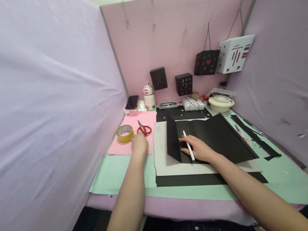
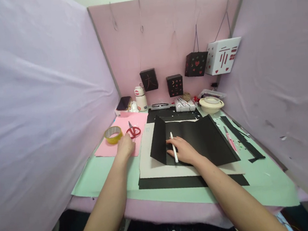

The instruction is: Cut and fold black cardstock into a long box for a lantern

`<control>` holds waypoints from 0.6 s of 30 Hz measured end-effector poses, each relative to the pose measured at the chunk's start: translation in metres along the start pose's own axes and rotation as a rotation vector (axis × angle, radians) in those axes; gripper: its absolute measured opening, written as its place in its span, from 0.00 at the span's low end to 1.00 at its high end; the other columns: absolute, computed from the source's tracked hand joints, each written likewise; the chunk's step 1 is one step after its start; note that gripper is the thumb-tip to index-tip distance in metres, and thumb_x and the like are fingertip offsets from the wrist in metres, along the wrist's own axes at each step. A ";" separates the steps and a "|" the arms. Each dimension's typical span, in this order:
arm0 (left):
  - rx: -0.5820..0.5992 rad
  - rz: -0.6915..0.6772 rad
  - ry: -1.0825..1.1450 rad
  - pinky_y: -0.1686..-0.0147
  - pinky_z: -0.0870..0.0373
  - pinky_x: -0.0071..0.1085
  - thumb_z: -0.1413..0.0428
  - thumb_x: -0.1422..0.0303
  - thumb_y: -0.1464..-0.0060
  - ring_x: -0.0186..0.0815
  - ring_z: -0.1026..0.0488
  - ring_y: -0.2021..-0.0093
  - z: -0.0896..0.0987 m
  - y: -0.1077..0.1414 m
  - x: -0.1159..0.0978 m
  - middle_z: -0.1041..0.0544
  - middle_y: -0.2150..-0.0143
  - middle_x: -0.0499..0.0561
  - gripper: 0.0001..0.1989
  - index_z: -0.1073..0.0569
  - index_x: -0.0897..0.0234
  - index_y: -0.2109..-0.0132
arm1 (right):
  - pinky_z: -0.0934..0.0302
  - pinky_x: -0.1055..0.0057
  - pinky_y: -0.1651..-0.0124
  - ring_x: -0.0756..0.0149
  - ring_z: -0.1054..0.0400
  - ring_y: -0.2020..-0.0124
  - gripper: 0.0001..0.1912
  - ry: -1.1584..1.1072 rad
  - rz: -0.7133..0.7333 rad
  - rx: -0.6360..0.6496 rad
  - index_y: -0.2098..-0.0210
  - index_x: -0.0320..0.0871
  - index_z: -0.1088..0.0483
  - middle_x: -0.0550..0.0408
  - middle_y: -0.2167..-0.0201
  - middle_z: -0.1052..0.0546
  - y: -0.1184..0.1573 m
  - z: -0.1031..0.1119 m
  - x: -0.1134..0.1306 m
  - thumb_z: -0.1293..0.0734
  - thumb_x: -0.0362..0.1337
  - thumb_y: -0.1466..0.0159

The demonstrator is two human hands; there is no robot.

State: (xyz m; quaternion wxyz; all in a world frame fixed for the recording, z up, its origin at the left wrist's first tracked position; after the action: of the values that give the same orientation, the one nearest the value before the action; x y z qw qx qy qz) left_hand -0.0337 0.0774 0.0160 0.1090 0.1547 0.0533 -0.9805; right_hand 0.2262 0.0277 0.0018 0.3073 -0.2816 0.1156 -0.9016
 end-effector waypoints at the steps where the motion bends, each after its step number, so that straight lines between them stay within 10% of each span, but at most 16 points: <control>1: 0.006 0.007 0.009 0.54 0.34 0.42 0.48 0.79 0.49 0.56 0.28 0.49 0.000 0.000 -0.001 0.26 0.51 0.72 0.19 0.32 0.72 0.48 | 0.38 0.52 0.43 0.53 0.32 0.47 0.18 -0.006 0.001 -0.002 0.49 0.45 0.31 0.46 0.49 0.25 0.000 0.001 0.001 0.33 0.39 0.38; 10: 0.036 0.025 0.229 0.57 0.33 0.40 0.44 0.79 0.54 0.57 0.27 0.50 -0.003 -0.002 0.003 0.25 0.52 0.71 0.25 0.35 0.71 0.46 | 0.37 0.53 0.44 0.54 0.31 0.48 0.17 -0.020 0.001 0.003 0.49 0.44 0.31 0.45 0.50 0.25 0.000 0.004 0.005 0.33 0.38 0.38; 18: 0.249 -0.088 0.791 0.79 0.42 0.23 0.48 0.73 0.50 0.28 0.34 0.81 0.012 0.015 -0.011 0.25 0.73 0.47 0.36 0.49 0.61 0.34 | 0.47 0.48 0.37 0.55 0.36 0.41 0.20 -0.027 0.035 0.027 0.45 0.47 0.34 0.48 0.43 0.29 0.000 -0.001 0.005 0.34 0.37 0.38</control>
State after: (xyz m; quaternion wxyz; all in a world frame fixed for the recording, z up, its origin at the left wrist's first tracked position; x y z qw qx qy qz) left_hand -0.0234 0.0630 0.0300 0.0184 0.5291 -0.0213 -0.8481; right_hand 0.2224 0.0252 0.0030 0.3286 -0.2876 0.1040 -0.8936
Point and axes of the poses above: each hand's wrist, its own y-axis away from the middle knuckle, its own z-axis out of the back of the hand, x = y × z, the point moved 8 cm from there along -y, towards the middle knuckle
